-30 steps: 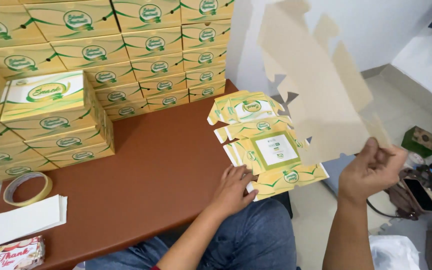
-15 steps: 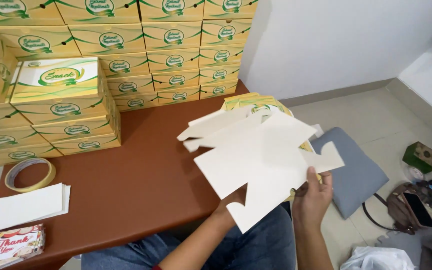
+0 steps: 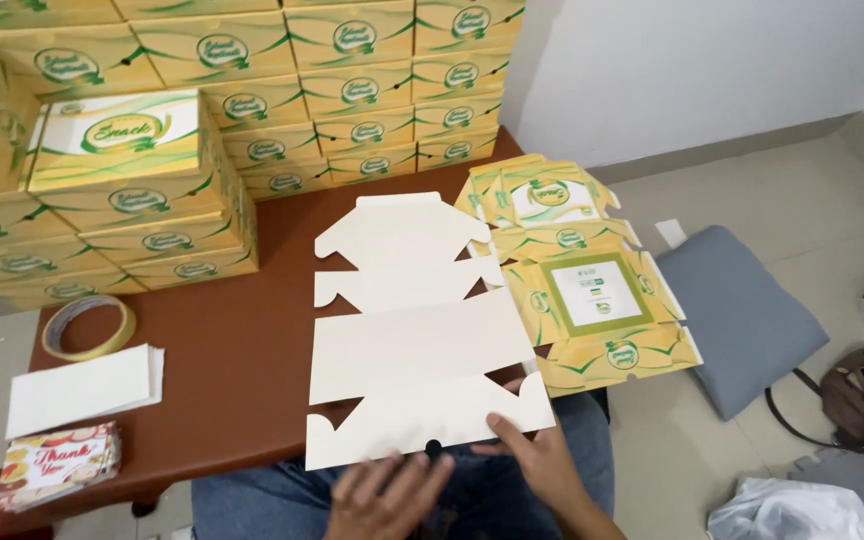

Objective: Folding flat cardboard templates into snack boxes and stacking them.

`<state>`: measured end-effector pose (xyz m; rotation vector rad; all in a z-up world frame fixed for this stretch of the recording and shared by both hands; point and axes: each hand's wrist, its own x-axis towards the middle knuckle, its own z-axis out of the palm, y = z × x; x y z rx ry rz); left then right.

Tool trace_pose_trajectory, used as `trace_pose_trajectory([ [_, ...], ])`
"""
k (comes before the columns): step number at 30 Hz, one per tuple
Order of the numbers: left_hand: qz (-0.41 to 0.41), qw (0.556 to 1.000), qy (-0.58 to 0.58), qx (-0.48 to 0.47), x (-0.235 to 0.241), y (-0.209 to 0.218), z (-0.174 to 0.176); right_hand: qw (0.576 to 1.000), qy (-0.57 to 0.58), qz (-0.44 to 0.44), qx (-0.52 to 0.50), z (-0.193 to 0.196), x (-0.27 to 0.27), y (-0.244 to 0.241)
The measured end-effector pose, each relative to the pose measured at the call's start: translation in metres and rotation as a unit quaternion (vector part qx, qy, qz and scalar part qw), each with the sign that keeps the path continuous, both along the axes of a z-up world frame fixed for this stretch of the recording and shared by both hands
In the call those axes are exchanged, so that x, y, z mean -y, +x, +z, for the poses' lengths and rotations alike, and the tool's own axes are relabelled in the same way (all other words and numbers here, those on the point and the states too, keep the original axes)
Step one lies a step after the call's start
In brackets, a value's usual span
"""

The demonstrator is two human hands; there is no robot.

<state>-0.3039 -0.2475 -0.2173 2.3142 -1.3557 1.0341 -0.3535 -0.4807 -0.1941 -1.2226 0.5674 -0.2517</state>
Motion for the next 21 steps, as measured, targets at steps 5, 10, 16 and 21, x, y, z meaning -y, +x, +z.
trace_pose_trajectory([
  [5, 0.098, 0.978, 0.015, -0.185, -0.052, 0.027, 0.078, 1.000, 0.012, 0.010, -0.023, 0.008, -0.012, 0.004],
  [10, 0.033, 0.949, -0.075, -0.306, -0.062, 0.049, 0.107, 0.978, -0.191, -0.083, 0.018, 0.017, -0.032, -0.007],
  [16, 0.044, 0.891, -0.152, -0.425, -0.050, 0.099, 0.092, 0.687, -0.720, -0.047, 0.085, 0.015, -0.069, 0.012],
  [21, 0.107, 0.897, -0.093, -0.418, -0.041, 0.118, 0.074, 0.658, -0.698, 0.255, 0.117, 0.033, -0.119, 0.057],
])
